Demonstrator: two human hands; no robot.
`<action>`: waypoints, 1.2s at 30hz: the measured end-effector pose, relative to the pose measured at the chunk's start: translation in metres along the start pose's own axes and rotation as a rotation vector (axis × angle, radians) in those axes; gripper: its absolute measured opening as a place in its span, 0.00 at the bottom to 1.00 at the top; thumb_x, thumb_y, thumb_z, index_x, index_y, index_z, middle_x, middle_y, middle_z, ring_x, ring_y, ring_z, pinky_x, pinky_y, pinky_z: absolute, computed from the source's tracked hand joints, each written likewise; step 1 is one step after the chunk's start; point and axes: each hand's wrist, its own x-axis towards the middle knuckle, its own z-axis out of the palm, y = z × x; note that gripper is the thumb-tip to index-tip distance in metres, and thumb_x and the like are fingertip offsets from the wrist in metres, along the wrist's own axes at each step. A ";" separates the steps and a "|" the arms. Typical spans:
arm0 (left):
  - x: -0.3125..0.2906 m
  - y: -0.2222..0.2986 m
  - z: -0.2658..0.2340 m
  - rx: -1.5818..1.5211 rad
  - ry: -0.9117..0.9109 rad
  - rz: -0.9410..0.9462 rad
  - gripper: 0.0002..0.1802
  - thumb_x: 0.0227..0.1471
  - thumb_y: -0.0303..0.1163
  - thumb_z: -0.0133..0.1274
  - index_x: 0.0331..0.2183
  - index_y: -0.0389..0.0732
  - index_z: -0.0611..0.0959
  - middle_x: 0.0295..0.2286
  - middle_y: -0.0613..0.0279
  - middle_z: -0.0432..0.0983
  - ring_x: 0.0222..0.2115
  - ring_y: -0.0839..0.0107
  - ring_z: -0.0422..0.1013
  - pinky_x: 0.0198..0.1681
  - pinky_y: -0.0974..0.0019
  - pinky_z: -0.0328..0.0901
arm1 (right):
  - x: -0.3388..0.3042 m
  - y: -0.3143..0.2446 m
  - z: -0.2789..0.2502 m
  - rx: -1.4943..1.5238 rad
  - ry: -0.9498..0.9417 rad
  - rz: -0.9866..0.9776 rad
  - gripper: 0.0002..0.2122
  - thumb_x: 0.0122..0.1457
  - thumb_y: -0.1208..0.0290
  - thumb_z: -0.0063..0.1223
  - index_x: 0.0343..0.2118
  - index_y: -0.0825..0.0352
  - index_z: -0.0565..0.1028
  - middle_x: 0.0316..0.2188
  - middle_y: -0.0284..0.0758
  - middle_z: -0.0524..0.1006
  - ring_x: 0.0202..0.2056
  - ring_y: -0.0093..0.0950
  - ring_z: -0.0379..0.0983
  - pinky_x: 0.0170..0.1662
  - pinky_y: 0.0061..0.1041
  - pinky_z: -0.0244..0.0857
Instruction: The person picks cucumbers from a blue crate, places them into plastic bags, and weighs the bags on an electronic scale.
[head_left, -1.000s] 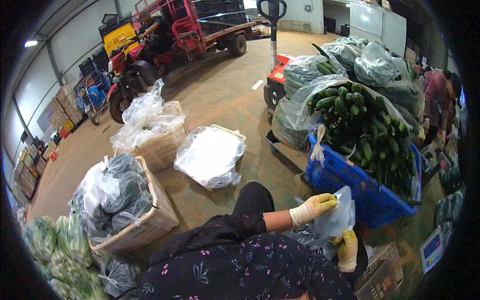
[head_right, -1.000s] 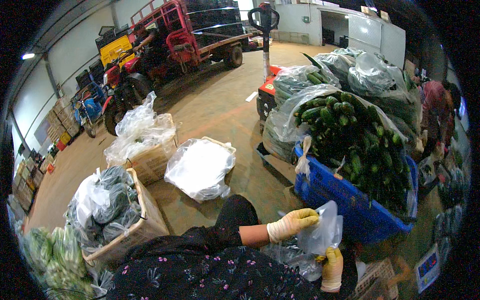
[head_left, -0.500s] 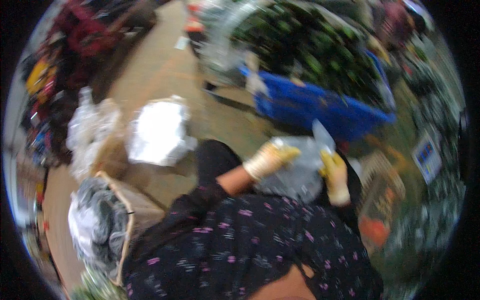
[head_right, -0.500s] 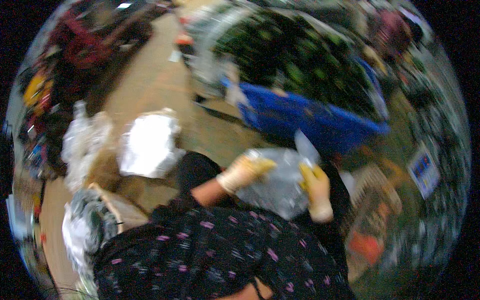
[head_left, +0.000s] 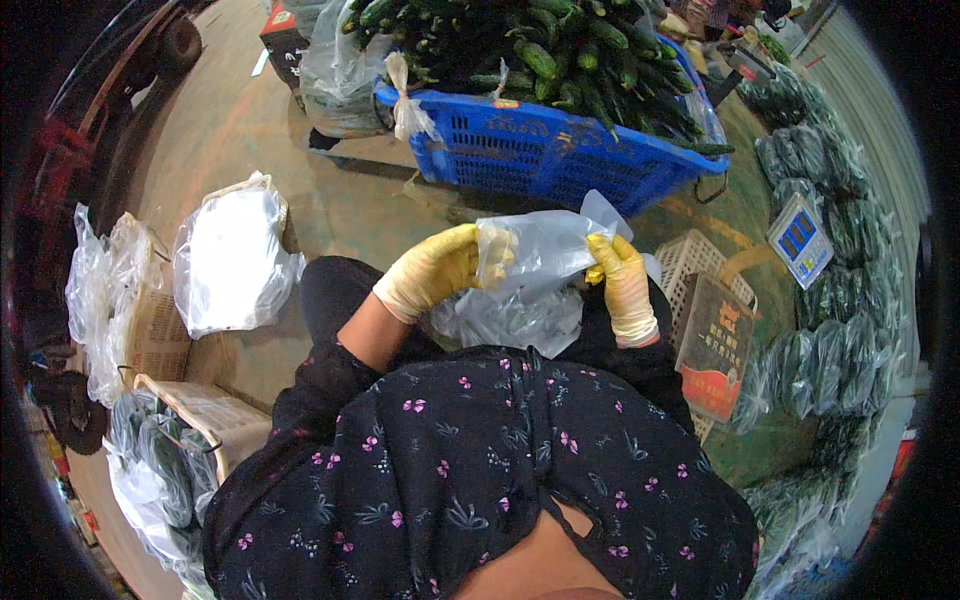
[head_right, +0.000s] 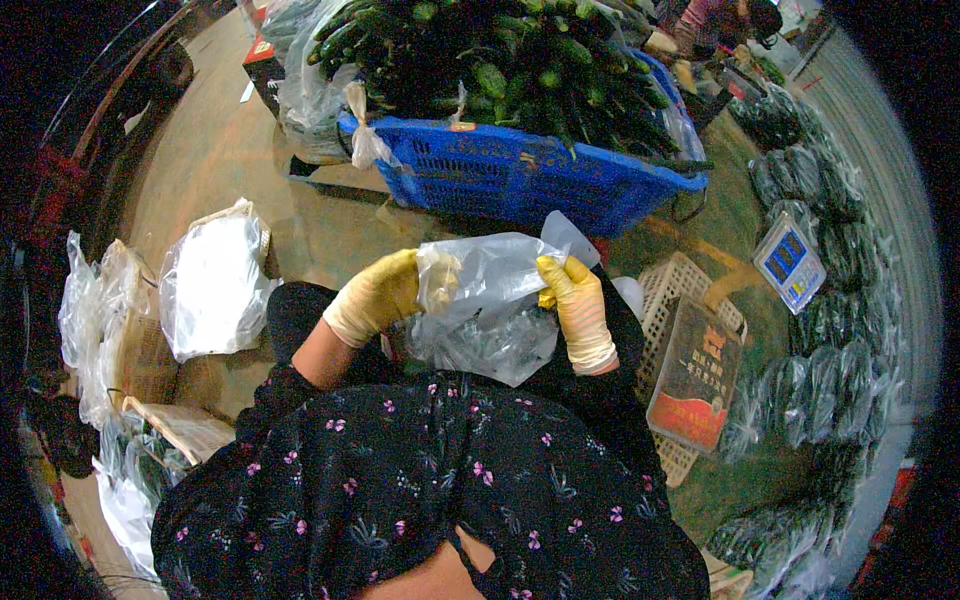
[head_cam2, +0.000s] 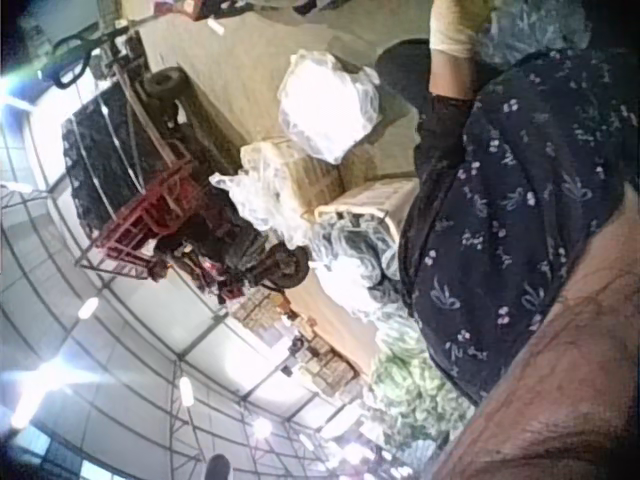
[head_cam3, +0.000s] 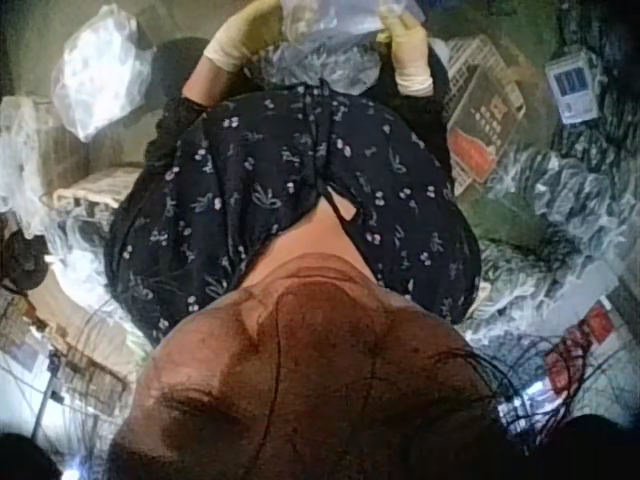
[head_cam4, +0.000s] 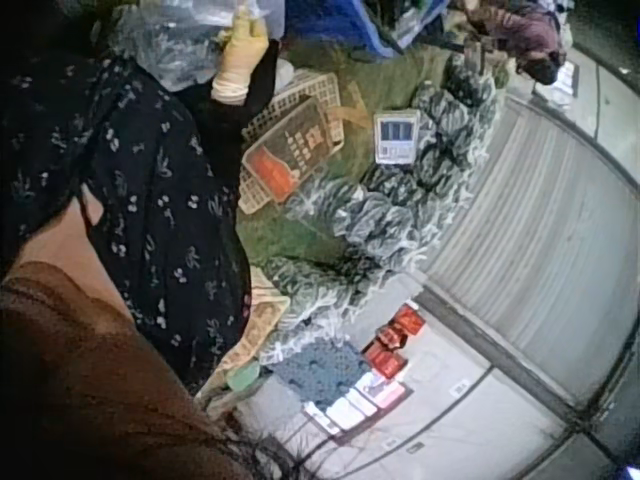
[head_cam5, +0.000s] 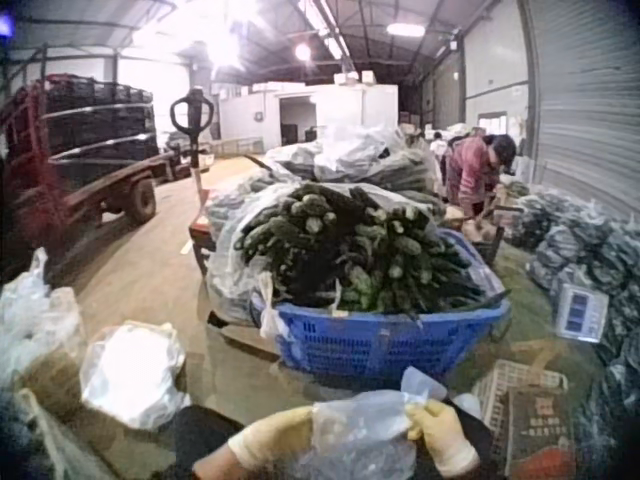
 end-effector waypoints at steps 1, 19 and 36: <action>0.003 -0.002 -0.005 0.030 0.013 -0.035 0.23 0.58 0.39 0.50 0.50 0.34 0.74 0.42 0.56 0.75 0.42 0.69 0.72 0.47 0.64 0.66 | 0.000 0.001 0.001 -0.009 -0.006 0.021 0.13 0.58 0.61 0.58 0.37 0.68 0.78 0.22 0.26 0.75 0.21 0.15 0.67 0.26 0.15 0.62; 0.003 -0.019 -0.004 0.521 0.414 0.035 0.10 0.53 0.35 0.57 0.31 0.36 0.83 0.24 0.65 0.77 0.24 0.77 0.71 0.28 0.73 0.63 | -0.014 -0.010 0.027 -0.200 -0.349 0.159 0.11 0.59 0.66 0.57 0.35 0.70 0.76 0.28 0.32 0.78 0.30 0.20 0.75 0.36 0.20 0.69; 0.002 -0.046 -0.018 0.082 0.097 0.047 0.14 0.53 0.32 0.57 0.42 0.39 0.79 0.36 0.62 0.78 0.36 0.72 0.73 0.43 0.67 0.68 | -0.003 -0.018 0.055 -0.230 -0.501 0.210 0.08 0.54 0.70 0.61 0.25 0.69 0.75 0.21 0.29 0.75 0.22 0.17 0.68 0.27 0.18 0.64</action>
